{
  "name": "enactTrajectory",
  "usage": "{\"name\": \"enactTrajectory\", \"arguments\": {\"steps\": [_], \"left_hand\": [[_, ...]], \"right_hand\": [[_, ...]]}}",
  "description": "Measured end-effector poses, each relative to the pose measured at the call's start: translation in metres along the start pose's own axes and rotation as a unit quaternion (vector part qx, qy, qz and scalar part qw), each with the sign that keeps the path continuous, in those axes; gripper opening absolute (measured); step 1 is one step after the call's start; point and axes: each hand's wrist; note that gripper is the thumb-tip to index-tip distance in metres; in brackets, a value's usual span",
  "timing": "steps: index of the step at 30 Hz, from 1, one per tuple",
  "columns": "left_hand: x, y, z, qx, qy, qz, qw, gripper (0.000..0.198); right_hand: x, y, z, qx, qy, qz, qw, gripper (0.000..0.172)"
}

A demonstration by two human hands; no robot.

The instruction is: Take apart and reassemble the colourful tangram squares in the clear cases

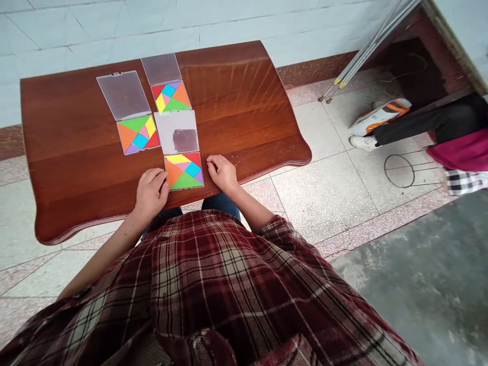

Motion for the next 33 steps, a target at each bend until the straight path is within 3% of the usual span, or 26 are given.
{"name": "enactTrajectory", "arguments": {"steps": [5, 8, 16, 33], "left_hand": [[0.006, 0.000, -0.039, -0.042, -0.025, -0.033, 0.998, 0.040], [0.007, -0.006, -0.051, -0.058, -0.017, -0.050, 0.997, 0.039], [0.002, -0.016, -0.048, -0.028, -0.025, -0.041, 0.998, 0.035], [0.001, -0.018, -0.047, -0.029, -0.027, 0.006, 0.999, 0.034]], "right_hand": [[0.002, -0.002, 0.000, 0.010, 0.013, -0.020, 1.000, 0.021], [0.003, -0.003, 0.000, 0.016, 0.023, -0.030, 0.999, 0.022], [0.002, -0.003, -0.001, 0.007, 0.017, -0.036, 0.999, 0.021], [0.008, -0.006, -0.001, 0.017, 0.015, -0.026, 0.999, 0.020]]}}
Point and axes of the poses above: each hand's wrist, its own z-axis away from the middle knuckle, its own y-axis out of the back of the hand, x = y × z, and after that the axes turned 12 degrees about -x, right-handed
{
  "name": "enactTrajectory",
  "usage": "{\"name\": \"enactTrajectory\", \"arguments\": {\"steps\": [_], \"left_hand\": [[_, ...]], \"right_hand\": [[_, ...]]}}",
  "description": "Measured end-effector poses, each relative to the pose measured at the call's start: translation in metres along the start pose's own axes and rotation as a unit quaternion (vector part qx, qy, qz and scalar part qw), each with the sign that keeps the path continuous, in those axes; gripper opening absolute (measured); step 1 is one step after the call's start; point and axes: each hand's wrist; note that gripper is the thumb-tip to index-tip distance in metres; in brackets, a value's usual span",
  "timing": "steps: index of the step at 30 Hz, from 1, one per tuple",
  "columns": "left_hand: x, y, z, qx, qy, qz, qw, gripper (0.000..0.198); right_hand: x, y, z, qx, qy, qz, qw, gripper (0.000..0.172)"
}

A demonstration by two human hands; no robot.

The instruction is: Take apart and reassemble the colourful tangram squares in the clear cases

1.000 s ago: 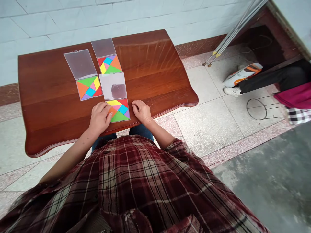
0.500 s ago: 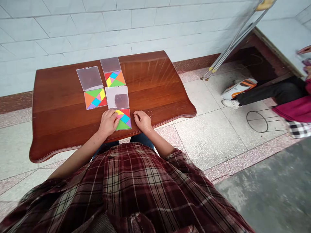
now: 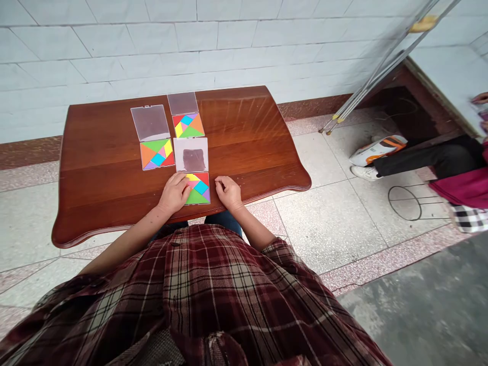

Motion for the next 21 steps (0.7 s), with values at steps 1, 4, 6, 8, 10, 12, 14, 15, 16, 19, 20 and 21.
{"name": "enactTrajectory", "arguments": {"steps": [1, 4, 6, 8, 10, 12, 14, 15, 16, 19, 20, 21], "left_hand": [[0.000, 0.000, 0.000, 0.003, 0.001, 0.000, 1.000, 0.034], [-0.002, -0.002, -0.001, 0.019, -0.003, 0.009, 1.000, 0.035], [-0.005, -0.004, -0.001, 0.038, -0.004, 0.022, 0.999, 0.036], [-0.010, -0.007, -0.002, 0.063, 0.007, 0.041, 0.997, 0.036], [-0.016, -0.010, -0.002, 0.094, 0.023, 0.064, 0.993, 0.035], [-0.021, -0.013, -0.001, 0.120, 0.039, 0.088, 0.988, 0.035], [-0.023, -0.014, 0.001, 0.131, 0.049, 0.106, 0.984, 0.033], [-0.024, -0.014, 0.002, 0.132, 0.052, 0.111, 0.984, 0.033], [-0.024, -0.014, 0.004, 0.130, 0.052, 0.114, 0.984, 0.033], [-0.022, -0.012, 0.008, 0.115, 0.047, 0.113, 0.986, 0.034], [-0.021, -0.012, 0.009, 0.107, 0.046, 0.110, 0.987, 0.035], [-0.020, -0.011, 0.009, 0.098, 0.046, 0.106, 0.988, 0.035]], "right_hand": [[0.000, 0.000, 0.000, 0.003, 0.001, 0.003, 1.000, 0.020], [0.001, 0.000, 0.000, 0.010, 0.012, 0.005, 1.000, 0.020], [0.002, 0.000, -0.001, 0.011, 0.018, 0.002, 1.000, 0.021], [0.003, 0.000, -0.001, 0.015, 0.016, 0.000, 1.000, 0.021], [0.003, -0.001, -0.001, 0.021, 0.014, -0.002, 1.000, 0.021], [0.004, -0.001, -0.001, 0.022, 0.012, 0.000, 1.000, 0.020], [0.004, -0.001, -0.001, 0.022, 0.008, 0.005, 1.000, 0.020], [0.004, -0.001, -0.001, 0.022, 0.005, 0.008, 1.000, 0.019], [0.004, -0.001, 0.000, 0.023, 0.002, 0.012, 1.000, 0.019], [0.004, 0.000, 0.000, 0.018, -0.006, 0.021, 1.000, 0.019], [0.004, 0.000, 0.000, 0.016, -0.007, 0.023, 1.000, 0.019], [0.005, 0.000, 0.000, 0.014, -0.006, 0.023, 1.000, 0.020]]}}
Point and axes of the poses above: each hand's wrist, its own z-axis away from the middle knuckle, its own y-axis out of the back of the hand, x = y × z, and after that the axes turned 12 degrees about -x, right-handed
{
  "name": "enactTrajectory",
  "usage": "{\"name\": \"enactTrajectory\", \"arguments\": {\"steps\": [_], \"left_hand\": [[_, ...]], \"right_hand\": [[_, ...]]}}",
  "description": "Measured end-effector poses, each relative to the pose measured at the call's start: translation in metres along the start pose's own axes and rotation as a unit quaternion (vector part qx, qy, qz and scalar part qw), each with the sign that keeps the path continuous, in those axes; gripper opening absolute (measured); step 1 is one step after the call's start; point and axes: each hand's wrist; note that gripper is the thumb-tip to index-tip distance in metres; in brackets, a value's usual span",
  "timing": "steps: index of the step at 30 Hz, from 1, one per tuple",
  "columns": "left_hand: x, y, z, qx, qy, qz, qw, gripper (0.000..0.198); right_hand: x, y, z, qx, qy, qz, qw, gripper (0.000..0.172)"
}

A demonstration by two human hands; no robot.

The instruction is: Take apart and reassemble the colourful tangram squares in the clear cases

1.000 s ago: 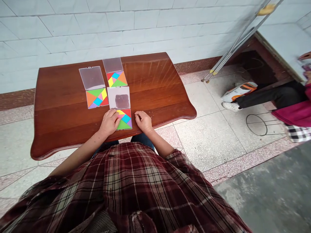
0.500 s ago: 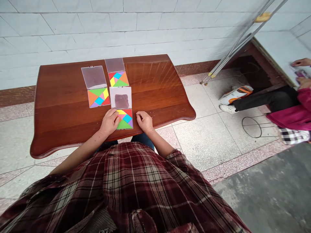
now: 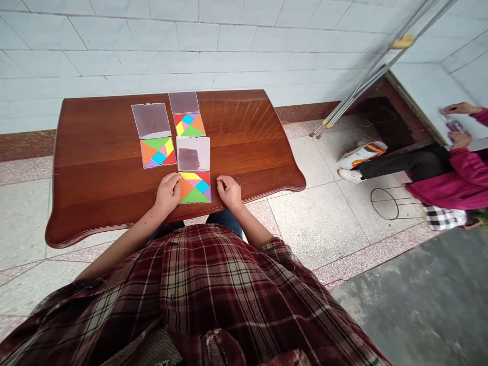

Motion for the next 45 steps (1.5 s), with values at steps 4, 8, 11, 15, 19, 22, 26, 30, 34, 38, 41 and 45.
{"name": "enactTrajectory", "arguments": {"steps": [4, 8, 11, 15, 19, 22, 26, 30, 34, 38, 41, 45], "left_hand": [[0.003, -0.001, 0.000, -0.031, 0.000, -0.023, 0.999, 0.037], [0.007, 0.001, 0.001, -0.033, 0.011, -0.030, 0.999, 0.042], [0.011, 0.005, 0.008, -0.008, 0.046, -0.041, 0.998, 0.043], [0.017, 0.011, 0.019, -0.003, 0.096, -0.081, 0.992, 0.039], [0.024, 0.012, 0.023, -0.053, 0.099, -0.102, 0.988, 0.044], [0.028, 0.009, 0.022, -0.083, 0.089, -0.107, 0.987, 0.049], [0.032, 0.005, 0.019, -0.099, 0.070, -0.111, 0.986, 0.053], [0.034, -0.001, 0.016, -0.115, 0.045, -0.102, 0.987, 0.054], [0.028, -0.002, 0.012, -0.123, 0.010, -0.062, 0.990, 0.051], [0.009, 0.014, 0.001, -0.080, -0.015, -0.053, 0.995, 0.041], [-0.009, 0.035, -0.014, -0.021, 0.017, -0.124, 0.992, 0.031], [-0.029, 0.052, -0.033, 0.013, 0.121, -0.160, 0.980, 0.028]], "right_hand": [[0.000, 0.001, 0.001, -0.009, -0.006, 0.004, 1.000, 0.021], [-0.005, 0.003, 0.001, -0.021, -0.025, 0.014, 0.999, 0.020], [-0.009, 0.004, 0.003, -0.034, -0.034, 0.017, 0.999, 0.021], [-0.016, 0.004, 0.004, -0.075, -0.056, 0.016, 0.995, 0.023], [-0.027, 0.003, 0.006, -0.115, -0.076, 0.013, 0.990, 0.025], [-0.035, 0.002, 0.008, -0.141, -0.079, 0.016, 0.987, 0.026], [-0.036, 0.003, 0.009, -0.141, -0.090, 0.022, 0.986, 0.031], [-0.030, 0.009, 0.011, -0.128, -0.113, 0.039, 0.985, 0.033], [-0.026, 0.014, 0.012, -0.109, -0.126, 0.053, 0.985, 0.034], [-0.025, 0.015, 0.010, -0.102, -0.131, 0.054, 0.985, 0.032], [-0.026, 0.014, 0.009, -0.103, -0.132, 0.056, 0.984, 0.032], [-0.026, 0.013, 0.010, -0.106, -0.136, 0.063, 0.983, 0.032]]}}
Point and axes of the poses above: each hand's wrist, its own z-axis away from the middle knuckle, its own y-axis out of the back of the hand, x = y × z, and after that the axes turned 12 degrees about -x, right-handed
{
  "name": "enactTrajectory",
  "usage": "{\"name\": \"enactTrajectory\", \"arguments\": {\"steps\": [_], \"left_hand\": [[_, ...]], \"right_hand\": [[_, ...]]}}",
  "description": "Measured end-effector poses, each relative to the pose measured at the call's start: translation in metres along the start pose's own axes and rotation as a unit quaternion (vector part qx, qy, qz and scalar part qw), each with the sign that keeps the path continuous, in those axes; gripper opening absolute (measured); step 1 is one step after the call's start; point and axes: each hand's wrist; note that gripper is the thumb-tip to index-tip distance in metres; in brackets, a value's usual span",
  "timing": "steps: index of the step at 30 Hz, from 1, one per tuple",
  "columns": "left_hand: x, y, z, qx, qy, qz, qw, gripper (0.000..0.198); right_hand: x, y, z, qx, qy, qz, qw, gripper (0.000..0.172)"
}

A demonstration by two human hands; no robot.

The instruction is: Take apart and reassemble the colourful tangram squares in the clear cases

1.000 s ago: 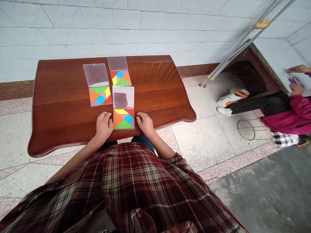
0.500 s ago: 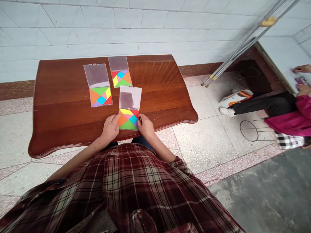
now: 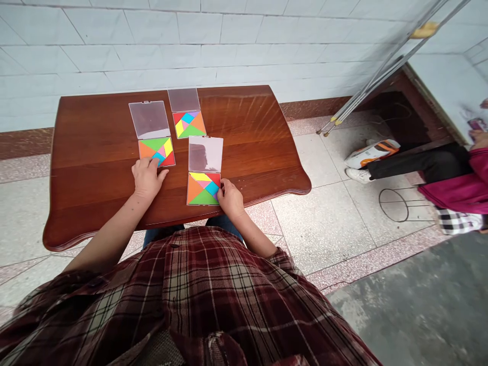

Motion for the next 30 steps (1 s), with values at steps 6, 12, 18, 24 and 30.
{"name": "enactTrajectory", "arguments": {"steps": [6, 12, 18, 24, 30], "left_hand": [[-0.021, -0.010, -0.024, -0.020, 0.026, -0.001, 0.999, 0.020], [-0.049, -0.016, -0.056, 0.023, 0.015, 0.058, 0.998, 0.015], [-0.052, -0.009, -0.076, 0.029, 0.029, 0.033, 0.999, 0.017], [-0.041, -0.006, -0.063, 0.057, 0.010, 0.050, 0.997, 0.019], [0.018, -0.019, 0.015, -0.017, -0.123, 0.094, 0.988, 0.029]], "right_hand": [[0.002, -0.002, 0.002, 0.001, 0.004, 0.012, 1.000, 0.032], [0.002, -0.004, 0.003, 0.006, 0.001, 0.014, 1.000, 0.031], [0.002, -0.007, 0.003, 0.009, -0.004, 0.022, 1.000, 0.033], [-0.002, -0.004, 0.002, 0.016, -0.002, 0.012, 1.000, 0.029], [-0.007, 0.004, 0.001, -0.022, 0.008, -0.002, 1.000, 0.027]]}}
Point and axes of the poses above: each hand's wrist, its own z-axis away from the middle knuckle, its own y-axis out of the back of the hand, x = y × z, and after that the axes turned 12 degrees about -x, right-handed
